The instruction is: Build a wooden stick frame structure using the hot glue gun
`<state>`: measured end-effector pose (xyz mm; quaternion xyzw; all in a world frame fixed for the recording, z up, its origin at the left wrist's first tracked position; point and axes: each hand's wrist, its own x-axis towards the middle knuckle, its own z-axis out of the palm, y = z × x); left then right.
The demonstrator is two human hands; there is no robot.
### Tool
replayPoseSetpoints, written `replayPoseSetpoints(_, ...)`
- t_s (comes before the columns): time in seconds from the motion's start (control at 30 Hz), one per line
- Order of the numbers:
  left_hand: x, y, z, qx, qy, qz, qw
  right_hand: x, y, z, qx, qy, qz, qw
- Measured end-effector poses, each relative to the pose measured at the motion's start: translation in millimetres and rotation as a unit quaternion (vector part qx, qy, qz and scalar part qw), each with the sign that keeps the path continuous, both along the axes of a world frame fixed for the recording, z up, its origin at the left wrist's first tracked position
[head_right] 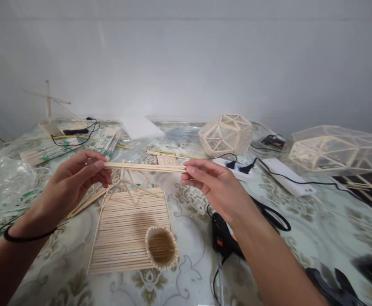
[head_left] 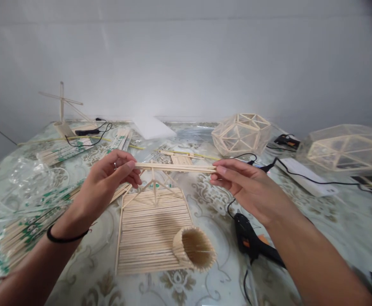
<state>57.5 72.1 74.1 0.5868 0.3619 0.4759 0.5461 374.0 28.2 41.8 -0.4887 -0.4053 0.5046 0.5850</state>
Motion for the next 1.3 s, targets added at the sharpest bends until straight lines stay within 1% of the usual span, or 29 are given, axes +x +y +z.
replayPoseSetpoints(0.17, -1, 0, 4.3, -0.006, 0.002, 0.016, 1.000, -5, 0, 4.5, 0.000, -0.002, -0.009, 1.000)
replayPoseSetpoints(0.23, -1, 1, 3.1, -0.016, 0.001, 0.012, 1.000, -5, 1, 5.1, 0.009, -0.018, -0.013, 1.000)
replayPoseSetpoints(0.3, -3, 4, -1.9, -0.039, -0.026, 0.000, 0.999, -4, 2, 5.4, 0.019, -0.033, -0.007, 0.999)
replayPoseSetpoints(0.37, -7, 7, -10.4, -0.062, -0.058, -0.010, 0.996, -5, 3, 5.6, 0.028, -0.046, -0.005, 0.999)
replayPoseSetpoints(0.4, -10, 8, -15.2, -0.066, -0.057, -0.014, 0.996, -5, 4, 5.7, 0.032, -0.054, -0.007, 0.998)
replayPoseSetpoints(0.43, -12, 7, -19.9, -0.059, -0.031, -0.020, 0.998, -6, 5, 5.8, 0.034, -0.060, -0.012, 0.998)
replayPoseSetpoints(0.5, -17, 3, -27.2, -0.046, 0.049, -0.055, 0.996, -8, 7, 6.2, 0.035, -0.070, -0.019, 0.997)
replayPoseSetpoints(0.57, -17, -5, -30.8, -0.055, 0.066, -0.062, 0.994, -10, 8, 7.0, 0.035, -0.073, -0.018, 0.997)
replayPoseSetpoints(0.63, -12, -12, -31.2, -0.059, 0.051, -0.072, 0.994, -13, 10, 8.3, 0.039, -0.077, -0.012, 0.996)
replayPoseSetpoints(0.67, -8, -15, -30.7, -0.046, 0.053, -0.080, 0.994, -15, 10, 9.3, 0.041, -0.080, -0.009, 0.996)
replayPoseSetpoints(0.73, 1, -18, -29.1, 0.020, 0.099, -0.089, 0.991, -18, 11, 11.4, 0.046, -0.083, -0.001, 0.995)
replayPoseSetpoints(0.8, 8, -18, -27.5, 0.081, 0.131, -0.076, 0.985, -19, 12, 13.4, 0.051, -0.081, 0.005, 0.995)
replayPoseSetpoints(0.87, 12, -19, -26.0, 0.109, 0.136, -0.063, 0.983, -20, 12, 14.5, 0.056, -0.076, 0.007, 0.996)
replayPoseSetpoints(0.93, 13, -21, -24.7, 0.116, 0.128, -0.065, 0.983, -19, 11, 14.0, 0.057, -0.075, 0.005, 0.996)
replayPoseSetpoints(1.03, 14, -27, -22.6, 0.112, 0.108, -0.084, 0.984, -22, 4, 11.8, 0.057, -0.078, 0.008, 0.995)
replayPoseSetpoints(1.13, 19, -38, -21.1, 0.101, 0.106, -0.108, 0.983, -32, -6, 13.0, 0.065, -0.097, 0.039, 0.992)
replayPoseSetpoints(1.23, 26, -47, -21.1, 0.076, 0.117, -0.128, 0.982, -44, -16, 19.3, 0.071, -0.127, 0.084, 0.986)
replayPoseSetpoints(1.3, 27, -50, -21.7, 0.065, 0.133, -0.131, 0.980, -48, -21, 23.1, 0.071, -0.143, 0.095, 0.983)
